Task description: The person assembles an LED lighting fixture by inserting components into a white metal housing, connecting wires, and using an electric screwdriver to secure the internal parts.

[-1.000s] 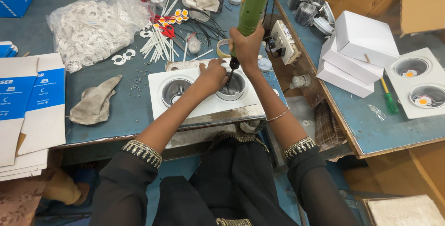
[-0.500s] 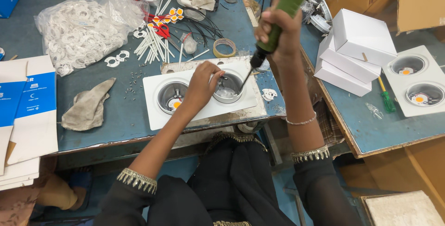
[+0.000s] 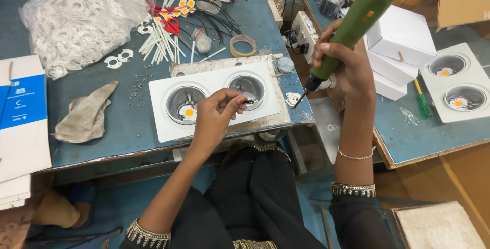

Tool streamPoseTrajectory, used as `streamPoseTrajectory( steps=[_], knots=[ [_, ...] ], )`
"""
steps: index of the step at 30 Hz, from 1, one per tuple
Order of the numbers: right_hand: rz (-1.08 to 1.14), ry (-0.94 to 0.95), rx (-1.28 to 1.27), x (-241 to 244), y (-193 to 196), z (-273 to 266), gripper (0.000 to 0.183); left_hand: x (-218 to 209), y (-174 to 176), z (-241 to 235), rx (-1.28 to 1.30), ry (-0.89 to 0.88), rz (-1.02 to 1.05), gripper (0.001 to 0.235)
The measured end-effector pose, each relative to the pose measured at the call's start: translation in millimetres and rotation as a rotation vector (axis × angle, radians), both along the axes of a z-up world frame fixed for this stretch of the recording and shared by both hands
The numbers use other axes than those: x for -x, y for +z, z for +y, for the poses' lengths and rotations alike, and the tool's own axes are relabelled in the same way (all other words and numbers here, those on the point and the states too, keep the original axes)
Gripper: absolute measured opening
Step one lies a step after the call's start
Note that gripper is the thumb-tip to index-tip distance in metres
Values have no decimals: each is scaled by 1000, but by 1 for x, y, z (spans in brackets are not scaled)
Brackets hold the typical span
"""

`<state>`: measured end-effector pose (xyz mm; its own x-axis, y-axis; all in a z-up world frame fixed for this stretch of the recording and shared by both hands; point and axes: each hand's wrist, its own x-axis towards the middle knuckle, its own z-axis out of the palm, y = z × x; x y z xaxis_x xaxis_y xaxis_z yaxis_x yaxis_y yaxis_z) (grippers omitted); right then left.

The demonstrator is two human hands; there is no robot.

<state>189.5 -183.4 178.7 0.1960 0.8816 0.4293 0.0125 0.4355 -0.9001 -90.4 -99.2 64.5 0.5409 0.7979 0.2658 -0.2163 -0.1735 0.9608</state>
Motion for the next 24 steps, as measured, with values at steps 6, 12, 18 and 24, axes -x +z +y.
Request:
streamPoseTrajectory(
  steps=[6, 12, 18, 24],
  knots=[
    [-745, -956, -117, 63, -25, -39, 46, 5, 2, -20, 55, 31, -44, 20],
    [56, -38, 225, 139, -100, -61, 27, 8, -7, -39, 43, 44, -36, 17],
    [157, -94, 171, 137, -134, -48, 18, 9, -30, -36, 166, -11, -78, 18],
    [199, -81, 194, 134, -137, -44, 17, 10, -39, -26, 281, -116, -148, 23]
  ],
)
